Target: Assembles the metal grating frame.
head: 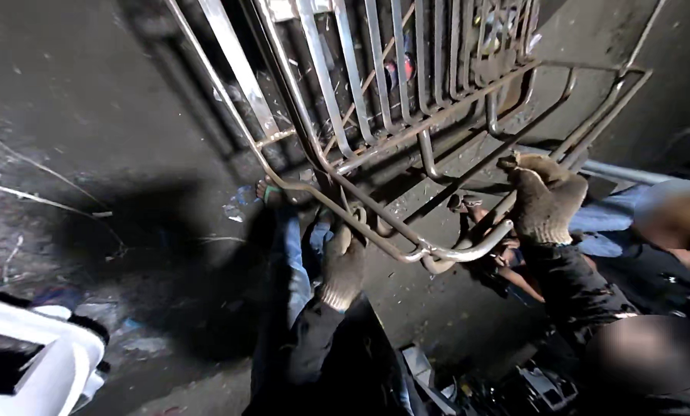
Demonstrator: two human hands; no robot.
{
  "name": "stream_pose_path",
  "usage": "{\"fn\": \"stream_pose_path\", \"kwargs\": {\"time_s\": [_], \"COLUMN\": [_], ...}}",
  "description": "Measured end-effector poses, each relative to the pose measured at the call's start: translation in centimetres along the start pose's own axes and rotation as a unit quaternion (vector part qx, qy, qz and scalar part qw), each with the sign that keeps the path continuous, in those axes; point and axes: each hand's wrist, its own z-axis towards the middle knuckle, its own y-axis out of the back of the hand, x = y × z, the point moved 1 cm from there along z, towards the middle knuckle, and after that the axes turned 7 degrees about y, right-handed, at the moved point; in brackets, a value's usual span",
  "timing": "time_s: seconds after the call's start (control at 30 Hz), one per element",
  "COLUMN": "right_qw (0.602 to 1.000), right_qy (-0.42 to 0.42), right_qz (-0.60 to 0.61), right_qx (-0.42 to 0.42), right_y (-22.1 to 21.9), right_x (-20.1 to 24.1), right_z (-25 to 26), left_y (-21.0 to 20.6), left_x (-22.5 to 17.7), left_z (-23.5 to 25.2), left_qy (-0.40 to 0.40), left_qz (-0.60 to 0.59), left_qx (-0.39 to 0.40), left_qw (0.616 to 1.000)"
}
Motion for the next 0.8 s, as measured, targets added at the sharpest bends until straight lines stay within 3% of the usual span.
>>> {"fn": "stream_pose_path", "kwargs": {"time_s": [0.1,0.17,0.23,0.3,0.4,0.47,0.57,0.67,0.73,0.8], "right_qw": [1.000,1.000,1.000,0.999,0.999,0.999,0.999,0.998,0.998,0.999], "right_qy": [0.009,0.017,0.017,0.029,0.048,0.044,0.046,0.057,0.056,0.048], "right_qz": [-0.004,-0.007,-0.009,-0.014,-0.018,-0.017,-0.025,-0.021,-0.016,-0.019], "right_qx": [0.011,0.016,0.014,0.011,0.008,0.004,-0.002,-0.004,-0.004,0.006], "right_y": [0.0,0.3,0.3,0.3,0.4,0.3,0.3,0.4,0.2,0.2], "right_x": [-0.1,-0.3,-0.6,-1.0,-1.4,-1.4,-1.4,-1.6,-1.6,-1.5], "right_z": [0.1,0.2,0.3,0.3,0.5,0.4,0.4,0.5,0.5,0.1], "left_y": [4.8,7.5,10.4,11.9,10.2,7.7,4.4,3.3,3.9,4.6], "left_x": [-0.8,-0.6,-1.5,-3.0,-6.3,-6.9,-7.1,-8.4,-8.3,-7.4], "left_z": [-2.8,-2.6,-0.7,2.6,8.4,10.8,9.5,4.6,4.4,6.0], "left_qy": [-0.017,-0.031,-0.075,-0.169,-0.236,-0.200,-0.112,-0.166,-0.163,-0.132], "left_qz": [0.046,0.059,0.170,0.297,0.420,0.505,0.511,0.453,0.420,0.438], "left_qx": [-0.027,-0.129,-0.193,-0.210,-0.144,-0.088,0.066,0.178,0.216,0.189], "left_qw": [0.998,0.989,0.963,0.916,0.864,0.835,0.849,0.858,0.866,0.869]}}
